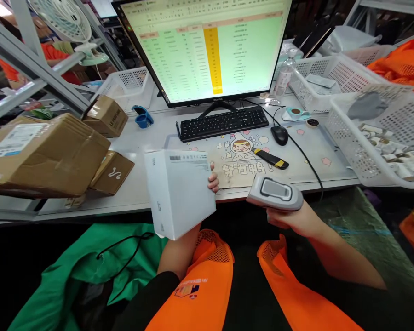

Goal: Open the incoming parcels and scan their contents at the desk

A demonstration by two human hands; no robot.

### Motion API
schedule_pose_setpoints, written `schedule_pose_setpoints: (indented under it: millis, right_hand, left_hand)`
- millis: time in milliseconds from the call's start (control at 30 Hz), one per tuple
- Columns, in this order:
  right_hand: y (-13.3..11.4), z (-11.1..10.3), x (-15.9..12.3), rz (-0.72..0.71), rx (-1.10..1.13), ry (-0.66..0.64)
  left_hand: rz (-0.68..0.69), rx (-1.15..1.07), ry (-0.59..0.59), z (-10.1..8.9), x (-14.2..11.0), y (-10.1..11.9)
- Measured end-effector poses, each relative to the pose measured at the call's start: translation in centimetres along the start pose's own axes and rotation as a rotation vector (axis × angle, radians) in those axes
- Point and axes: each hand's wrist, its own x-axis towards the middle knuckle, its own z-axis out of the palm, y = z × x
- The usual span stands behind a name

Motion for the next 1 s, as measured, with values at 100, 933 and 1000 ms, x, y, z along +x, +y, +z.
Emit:
schedule_pose_setpoints:
  millis: [100,933,1000]
  right_hand:
    - [-1.5,-0.1,0.6,0.023,0.026,-0.033]
    - [-0.1,-15.9,13.4,-0.096,-1.127,0.874]
    - [-1.0,-12.2,16.7,-0.124,-1.186,0.646]
  left_hand:
    - [-0.043,0.051,-0.078,0.1,-1.0,-0.6]
    - [0.317,-0.236,0.479,-7.5,-8.8,-2.1]
    - [0.297,-0.219,0.444,-8.6,-10.3,-2.1]
